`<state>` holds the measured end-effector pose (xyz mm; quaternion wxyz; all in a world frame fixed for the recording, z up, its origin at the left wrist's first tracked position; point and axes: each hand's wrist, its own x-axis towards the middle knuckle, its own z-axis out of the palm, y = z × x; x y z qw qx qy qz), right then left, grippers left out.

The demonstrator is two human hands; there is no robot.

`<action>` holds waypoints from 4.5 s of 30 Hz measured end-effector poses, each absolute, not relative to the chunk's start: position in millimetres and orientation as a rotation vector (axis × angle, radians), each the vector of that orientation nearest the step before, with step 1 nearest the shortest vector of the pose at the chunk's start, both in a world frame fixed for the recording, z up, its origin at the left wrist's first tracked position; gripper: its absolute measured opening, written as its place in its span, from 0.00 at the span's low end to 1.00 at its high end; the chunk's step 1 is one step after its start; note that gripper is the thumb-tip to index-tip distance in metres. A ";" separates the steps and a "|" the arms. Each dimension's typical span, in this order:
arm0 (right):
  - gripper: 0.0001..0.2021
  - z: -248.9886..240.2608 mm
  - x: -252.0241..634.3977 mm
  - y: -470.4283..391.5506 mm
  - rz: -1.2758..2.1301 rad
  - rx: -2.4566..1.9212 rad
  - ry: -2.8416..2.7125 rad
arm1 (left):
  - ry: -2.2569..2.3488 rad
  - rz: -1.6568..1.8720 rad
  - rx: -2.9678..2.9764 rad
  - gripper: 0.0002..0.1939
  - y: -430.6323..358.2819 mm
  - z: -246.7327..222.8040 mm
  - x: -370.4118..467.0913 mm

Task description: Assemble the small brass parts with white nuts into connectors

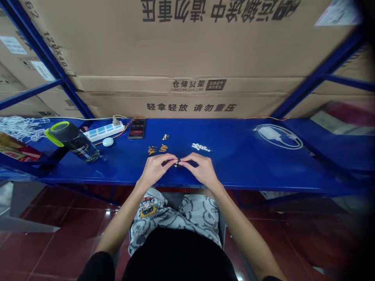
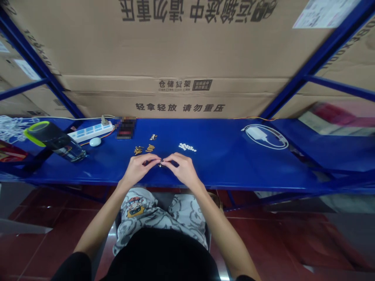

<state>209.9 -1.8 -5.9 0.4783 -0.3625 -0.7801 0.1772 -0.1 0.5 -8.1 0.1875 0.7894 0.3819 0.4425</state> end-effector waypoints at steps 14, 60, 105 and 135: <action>0.02 -5.6 211.1 -6.2 0.446 -0.822 -1.851 | 0.986 1.325 2.152 0.08 -1.8 -9.9 6.8; 0.08 -14.4 210.3 6.8 0.240 -1.375 -2.043 | 1.440 0.747 2.605 0.20 9.5 -18.3 4.8; 0.20 -18.6 222.3 9.1 0.016 -1.326 -2.352 | 1.363 0.659 2.655 0.22 8.1 -17.6 -1.3; 0.20 -18.2 221.5 9.1 -0.018 -1.353 -2.368 | 1.418 0.562 2.643 0.22 6.7 -13.4 0.1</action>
